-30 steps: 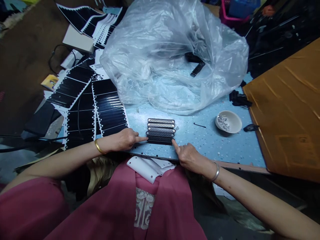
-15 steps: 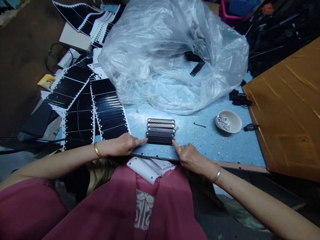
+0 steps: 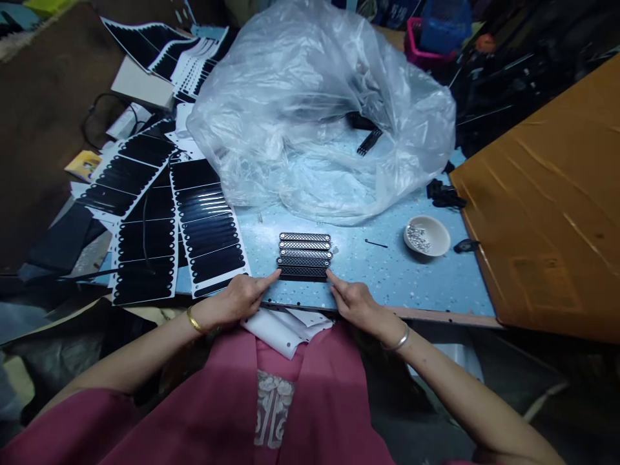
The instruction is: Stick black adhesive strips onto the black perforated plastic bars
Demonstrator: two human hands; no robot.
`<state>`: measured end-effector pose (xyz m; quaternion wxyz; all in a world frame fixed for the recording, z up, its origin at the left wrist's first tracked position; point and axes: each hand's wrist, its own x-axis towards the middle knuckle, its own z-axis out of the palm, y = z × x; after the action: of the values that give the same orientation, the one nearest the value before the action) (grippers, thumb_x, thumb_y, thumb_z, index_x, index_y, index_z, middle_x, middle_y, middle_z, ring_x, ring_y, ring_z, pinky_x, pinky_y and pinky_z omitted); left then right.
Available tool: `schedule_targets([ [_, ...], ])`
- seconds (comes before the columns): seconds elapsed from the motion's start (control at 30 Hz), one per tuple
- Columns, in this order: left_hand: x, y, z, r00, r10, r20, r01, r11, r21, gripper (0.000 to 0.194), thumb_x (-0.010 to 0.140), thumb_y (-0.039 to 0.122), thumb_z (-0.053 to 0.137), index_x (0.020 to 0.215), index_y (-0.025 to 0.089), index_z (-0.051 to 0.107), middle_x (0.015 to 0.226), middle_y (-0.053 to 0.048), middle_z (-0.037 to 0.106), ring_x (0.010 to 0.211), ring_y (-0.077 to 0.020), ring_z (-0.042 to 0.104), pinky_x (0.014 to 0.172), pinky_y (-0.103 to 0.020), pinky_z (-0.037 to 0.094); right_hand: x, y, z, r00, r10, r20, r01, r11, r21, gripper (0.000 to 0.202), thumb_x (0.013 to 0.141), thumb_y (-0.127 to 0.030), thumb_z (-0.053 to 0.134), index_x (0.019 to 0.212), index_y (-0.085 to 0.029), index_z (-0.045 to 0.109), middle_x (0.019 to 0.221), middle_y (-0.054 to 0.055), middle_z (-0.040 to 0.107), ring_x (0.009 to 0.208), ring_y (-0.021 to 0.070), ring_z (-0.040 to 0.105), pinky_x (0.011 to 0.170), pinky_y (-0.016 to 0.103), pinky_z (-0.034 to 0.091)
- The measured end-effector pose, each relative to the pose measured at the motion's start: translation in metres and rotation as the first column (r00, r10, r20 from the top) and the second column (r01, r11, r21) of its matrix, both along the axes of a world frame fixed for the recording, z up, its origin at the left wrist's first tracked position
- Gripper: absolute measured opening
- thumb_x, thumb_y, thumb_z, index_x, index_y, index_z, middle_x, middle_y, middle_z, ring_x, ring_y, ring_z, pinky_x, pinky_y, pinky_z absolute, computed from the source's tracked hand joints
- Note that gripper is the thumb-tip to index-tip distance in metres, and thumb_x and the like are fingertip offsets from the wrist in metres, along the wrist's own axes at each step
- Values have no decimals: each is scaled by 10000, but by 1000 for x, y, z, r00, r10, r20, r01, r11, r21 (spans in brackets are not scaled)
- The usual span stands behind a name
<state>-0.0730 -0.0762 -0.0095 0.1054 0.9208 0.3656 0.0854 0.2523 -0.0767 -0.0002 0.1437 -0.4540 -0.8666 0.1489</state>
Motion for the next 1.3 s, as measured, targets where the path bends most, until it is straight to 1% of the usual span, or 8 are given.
schedule_targets([
  [0.2, 11, 1, -12, 996, 38, 76, -47, 990, 131, 510, 882, 63, 399, 1392, 51, 379, 667, -61, 642, 556, -195, 611, 511, -298, 490, -15, 3, -17, 986, -120, -114, 146, 954, 262, 265, 953, -234, 481, 1055, -131, 703, 673, 74, 728, 545, 154, 649, 552, 254, 444],
  [0.37, 17, 0, -6, 964, 136, 230, -145, 989, 26, 414, 933, 153, 414, 1332, 64, 487, 761, -104, 694, 644, -206, 665, 580, -313, 534, -20, 8, -21, 916, -213, -339, 286, 941, 183, 204, 913, -255, 537, 947, -186, 726, 810, 70, 757, 687, 174, 706, 626, 258, 521],
  [0.57, 23, 4, -1, 849, 286, 444, -246, 958, -147, 341, 881, 159, 509, 1196, 128, 638, 904, -108, 744, 719, -174, 692, 676, -274, 542, -18, 4, -12, 851, -319, -416, 410, 900, 149, 205, 875, -326, 583, 950, -182, 709, 696, 45, 723, 561, 161, 653, 544, 266, 508],
  [0.67, 25, 4, 3, 792, 352, 499, -284, 936, -209, 342, 847, 145, 543, 1169, 121, 655, 796, -66, 740, 592, -123, 639, 595, -224, 501, -15, -15, 2, 869, -294, -399, 372, 919, 132, 173, 886, -297, 562, 877, -194, 701, 671, 41, 701, 571, 155, 643, 546, 262, 495],
  [0.8, 23, -14, 18, 737, 370, 566, -315, 929, -197, 288, 854, 180, 569, 1113, 111, 673, 749, -53, 719, 563, -107, 604, 574, -219, 475, -21, -56, 18, 924, -134, -358, 156, 987, 34, 128, 881, -211, 560, 883, -188, 686, 702, 43, 683, 615, 144, 628, 579, 257, 490],
  [1.0, 26, -69, 29, 835, 302, 460, -106, 908, -404, 160, 821, 219, 613, 903, 139, 726, 842, -86, 737, 761, -183, 668, 725, -281, 500, -37, -84, -5, 991, 4, -135, 11, 993, 114, 208, 873, -115, 514, 951, -157, 703, 826, 93, 689, 724, 181, 586, 653, 309, 474],
  [1.13, 31, -89, 16, 844, 419, 334, -88, 723, -685, 210, 828, 284, 599, 886, 140, 740, 782, -68, 722, 698, -172, 630, 651, -260, 464, -41, -94, -14, 990, 35, -136, -1, 969, 246, 232, 835, -75, 516, 919, -164, 713, 854, 85, 702, 712, 179, 536, 645, 328, 418],
  [1.3, 43, -92, 11, 616, 748, 248, -17, 327, -945, 381, 827, 453, 617, 761, 88, 706, 680, -68, 676, 613, -147, 589, 563, -230, 428, -53, -115, 7, 973, 113, -200, -48, 951, 306, 242, 835, -102, 533, 1022, -158, 675, 973, 104, 709, 798, 213, 560, 665, 356, 403],
])
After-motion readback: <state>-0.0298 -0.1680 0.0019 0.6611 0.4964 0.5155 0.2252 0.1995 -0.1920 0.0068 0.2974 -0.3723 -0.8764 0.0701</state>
